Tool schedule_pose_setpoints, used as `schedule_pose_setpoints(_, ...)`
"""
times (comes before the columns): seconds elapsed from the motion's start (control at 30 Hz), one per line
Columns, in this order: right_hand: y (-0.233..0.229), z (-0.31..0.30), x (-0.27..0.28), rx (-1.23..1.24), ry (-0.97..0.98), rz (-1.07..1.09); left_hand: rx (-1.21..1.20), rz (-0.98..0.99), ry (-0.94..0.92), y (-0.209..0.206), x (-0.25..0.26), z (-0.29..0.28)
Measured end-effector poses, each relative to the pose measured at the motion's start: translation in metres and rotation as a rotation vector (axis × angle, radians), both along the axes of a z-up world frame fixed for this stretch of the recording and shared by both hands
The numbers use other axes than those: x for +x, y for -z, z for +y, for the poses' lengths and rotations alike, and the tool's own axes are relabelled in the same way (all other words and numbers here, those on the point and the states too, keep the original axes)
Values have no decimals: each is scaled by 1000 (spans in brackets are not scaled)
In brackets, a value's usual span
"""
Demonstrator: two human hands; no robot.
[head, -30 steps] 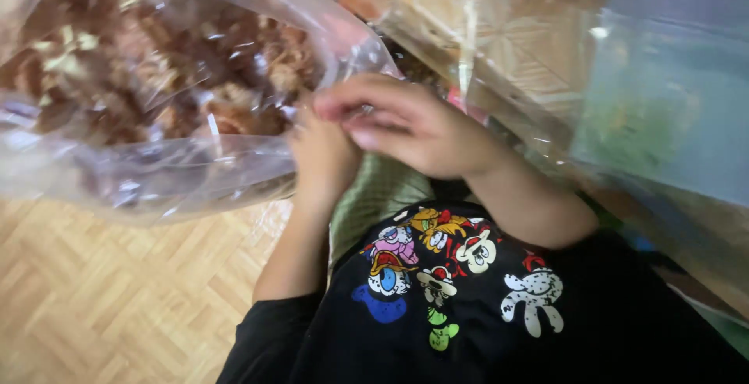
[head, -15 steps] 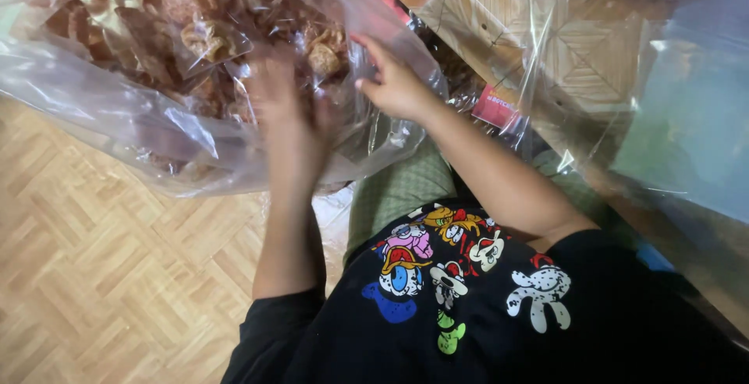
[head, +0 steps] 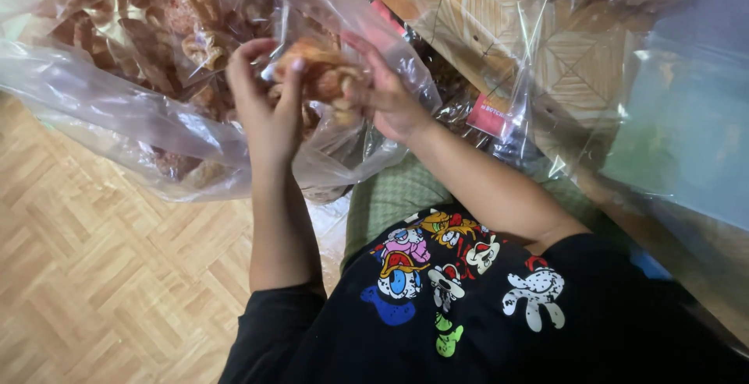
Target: Packaging snacks into small plastic bags and sealing them with a heat sealer
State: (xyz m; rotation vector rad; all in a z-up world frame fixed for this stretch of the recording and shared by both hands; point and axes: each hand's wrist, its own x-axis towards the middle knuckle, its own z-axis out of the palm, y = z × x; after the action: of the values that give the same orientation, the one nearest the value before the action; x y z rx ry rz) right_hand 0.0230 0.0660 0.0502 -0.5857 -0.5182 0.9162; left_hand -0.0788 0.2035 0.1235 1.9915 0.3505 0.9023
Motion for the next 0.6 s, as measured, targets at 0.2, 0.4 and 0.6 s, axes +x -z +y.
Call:
schedule_pose_setpoints(0.2,4,-13,6,-321,387,344,344,295,-427,61,35,80)
schedule_pose_setpoints(0.4,7,-16,16,-423,497,317,481,621,-565,62,41,92)
schedule_pose_setpoints(0.6,12,-27,31,-569,482,314,230,-105,68,3,-4,38)
